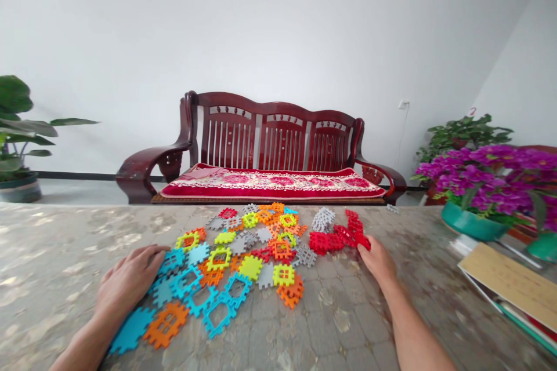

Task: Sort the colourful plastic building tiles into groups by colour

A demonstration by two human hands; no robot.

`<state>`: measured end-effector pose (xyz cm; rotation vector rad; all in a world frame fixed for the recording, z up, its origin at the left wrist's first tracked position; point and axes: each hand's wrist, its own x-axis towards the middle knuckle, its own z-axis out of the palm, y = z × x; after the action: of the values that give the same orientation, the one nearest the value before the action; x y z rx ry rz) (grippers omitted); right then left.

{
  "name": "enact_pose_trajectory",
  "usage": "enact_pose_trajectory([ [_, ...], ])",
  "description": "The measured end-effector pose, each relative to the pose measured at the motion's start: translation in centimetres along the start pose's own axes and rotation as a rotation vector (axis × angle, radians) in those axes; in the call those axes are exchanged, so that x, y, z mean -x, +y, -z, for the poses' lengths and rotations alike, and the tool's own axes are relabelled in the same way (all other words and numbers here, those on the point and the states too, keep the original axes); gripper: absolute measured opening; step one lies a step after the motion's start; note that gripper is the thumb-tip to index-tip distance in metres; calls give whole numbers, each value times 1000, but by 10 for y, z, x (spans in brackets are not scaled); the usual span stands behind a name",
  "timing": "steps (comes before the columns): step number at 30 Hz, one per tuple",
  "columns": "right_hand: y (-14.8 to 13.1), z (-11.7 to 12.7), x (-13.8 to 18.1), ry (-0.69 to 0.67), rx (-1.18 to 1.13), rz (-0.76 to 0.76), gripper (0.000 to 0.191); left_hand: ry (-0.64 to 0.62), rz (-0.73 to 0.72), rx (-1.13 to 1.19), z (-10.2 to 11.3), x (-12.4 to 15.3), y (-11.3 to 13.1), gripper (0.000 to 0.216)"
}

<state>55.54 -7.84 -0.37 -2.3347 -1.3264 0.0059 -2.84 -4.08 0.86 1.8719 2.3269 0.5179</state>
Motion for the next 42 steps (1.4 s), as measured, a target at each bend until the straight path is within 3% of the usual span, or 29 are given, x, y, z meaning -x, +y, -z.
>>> enact_pose_trajectory([
  [4,-3,-2,0,123,-135,65,36,-13,-4,3,0,0,-1,50],
  [9,-30,5,9,294,-302,311,29,2,-1,20,-1,0,-2,48],
  [16,-56,0,26,242,-273,494,25,-3,-3,9,2,2,1,48],
  [28,-53,-8,27,269,166,496,27,-6,-3,-1,2,1,0,49],
  [36,-63,-11,24,267,205,498,37,-11,0,8,-1,-1,-1,49],
  [42,-63,-9,33,210,88,520,49,-22,5,-3,1,0,1,51],
])
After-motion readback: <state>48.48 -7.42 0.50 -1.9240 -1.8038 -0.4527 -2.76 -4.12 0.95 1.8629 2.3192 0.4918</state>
